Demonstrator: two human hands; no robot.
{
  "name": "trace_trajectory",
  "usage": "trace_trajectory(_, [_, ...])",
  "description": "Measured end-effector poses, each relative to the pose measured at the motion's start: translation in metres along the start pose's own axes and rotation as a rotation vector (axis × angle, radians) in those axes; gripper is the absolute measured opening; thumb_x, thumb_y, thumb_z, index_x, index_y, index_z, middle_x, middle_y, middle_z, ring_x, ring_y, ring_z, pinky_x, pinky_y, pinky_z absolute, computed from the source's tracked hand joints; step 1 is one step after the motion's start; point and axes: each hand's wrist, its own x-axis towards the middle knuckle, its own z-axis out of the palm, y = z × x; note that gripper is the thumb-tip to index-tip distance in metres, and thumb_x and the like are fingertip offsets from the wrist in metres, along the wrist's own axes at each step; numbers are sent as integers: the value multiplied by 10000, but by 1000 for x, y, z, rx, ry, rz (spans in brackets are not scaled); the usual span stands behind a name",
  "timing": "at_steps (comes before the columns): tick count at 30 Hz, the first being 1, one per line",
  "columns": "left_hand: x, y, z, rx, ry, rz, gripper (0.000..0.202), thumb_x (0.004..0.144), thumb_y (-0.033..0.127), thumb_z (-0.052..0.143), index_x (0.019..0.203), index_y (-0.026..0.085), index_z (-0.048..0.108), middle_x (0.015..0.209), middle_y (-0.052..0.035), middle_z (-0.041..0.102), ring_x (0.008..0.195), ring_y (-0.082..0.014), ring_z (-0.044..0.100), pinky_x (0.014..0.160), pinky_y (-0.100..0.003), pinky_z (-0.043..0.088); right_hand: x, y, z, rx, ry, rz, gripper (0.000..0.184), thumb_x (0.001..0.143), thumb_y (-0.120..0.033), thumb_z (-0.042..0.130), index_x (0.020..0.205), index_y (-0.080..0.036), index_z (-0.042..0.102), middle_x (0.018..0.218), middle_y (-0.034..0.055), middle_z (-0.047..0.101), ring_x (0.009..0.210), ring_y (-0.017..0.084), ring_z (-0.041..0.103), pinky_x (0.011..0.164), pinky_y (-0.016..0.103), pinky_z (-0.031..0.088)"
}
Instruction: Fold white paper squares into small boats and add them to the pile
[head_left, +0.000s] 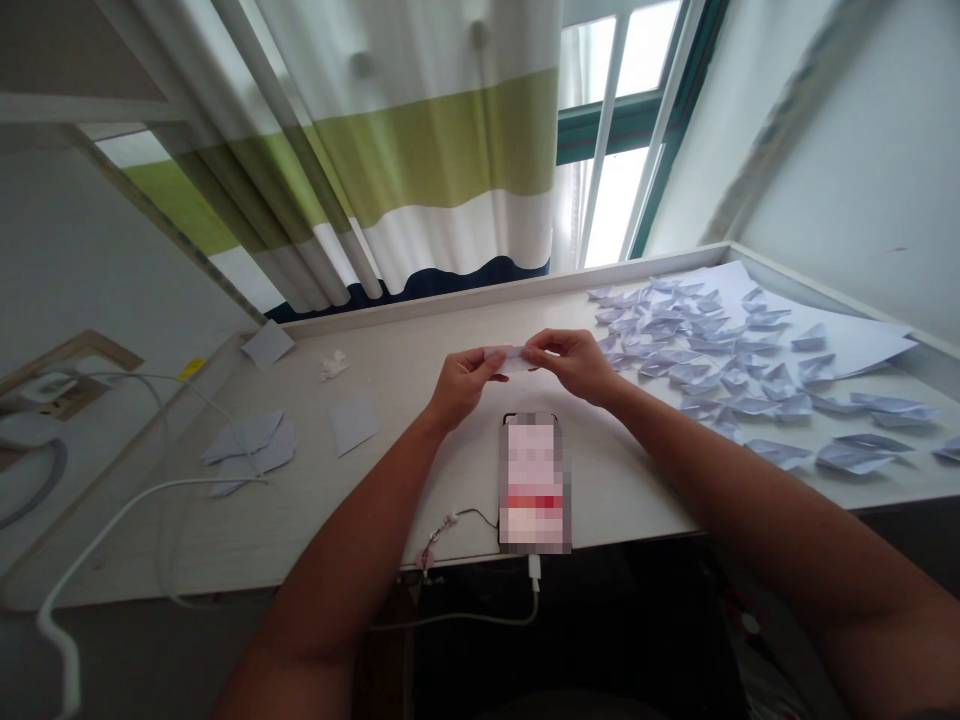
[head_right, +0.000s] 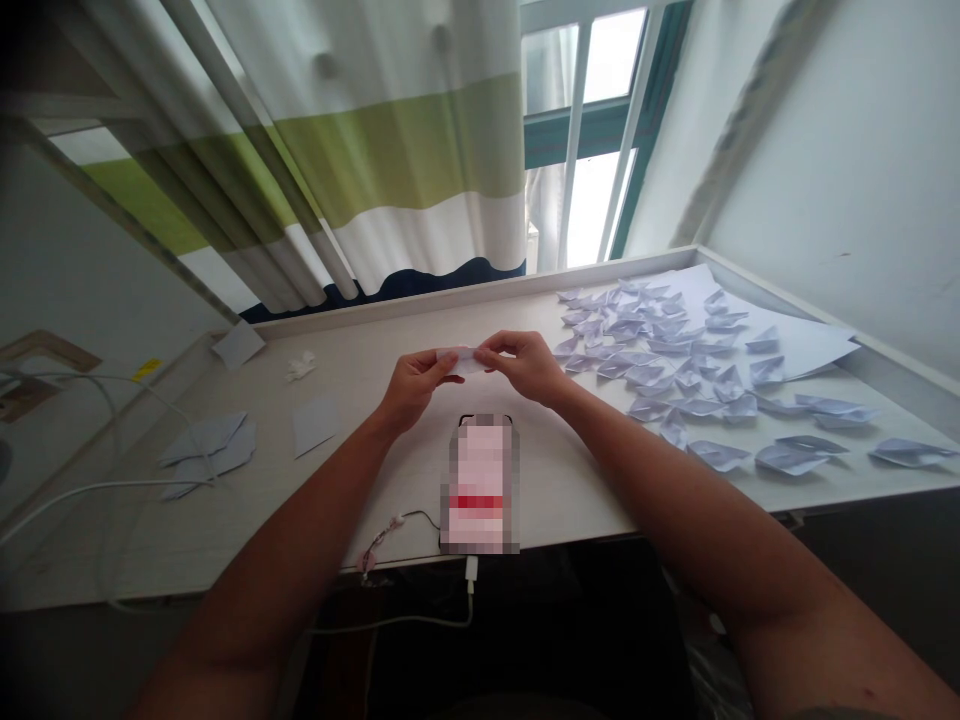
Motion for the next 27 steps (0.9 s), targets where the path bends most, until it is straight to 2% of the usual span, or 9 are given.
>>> trace_trajectory(6, [3,0,0,-7,83,6,484,691,568,995,947,178,866,938,-75,838,875,-204,752,835,-363,643,2,6,1,11,57,-20,384,770,-588,933,824,-224,823,853,58,816,816,235,747,826,428,645])
trace_trajectory(10, [6,-1,-2,-99,98,-25,481,629,532,1034,890,171,852,897,-60,827,851,-184,750,889,-370,637,2,5,-2,-38,6,-37,316,802,-545,907,842,-238,842,868,47,826,835,243,753,858,438,639])
trace_trajectory(15, [6,-3,-1,-139,94,-47,457,589,494,1057,834,169,848,855,-58,826,802,-174,737,878,-363,612,2,0,-4,-10,2,-3,385,832,-594,880,874,-214,838,921,75,834,869,241,751,863,418,627])
trace_trajectory(21, [4,-2,1,-94,127,-42,403,566,401,1065,804,172,834,818,-39,810,796,-171,731,874,-355,598,2,2,1,105,83,49,445,706,-584,985,836,-215,774,856,55,805,798,218,726,797,399,630])
trace_trajectory(24, [3,-1,2,-81,145,-59,422,599,454,1050,763,163,792,805,-39,797,795,-178,740,883,-373,613,2,3,3,116,89,43,439,701,-568,991,845,-224,759,863,50,804,814,226,738,795,406,638])
trace_trajectory(27, [4,-2,3,-88,146,-63,496,601,510,1047,808,158,765,822,-40,801,818,-189,762,909,-398,637,2,6,5,125,102,44,443,716,-562,979,908,-228,759,878,45,808,820,226,750,776,398,639])
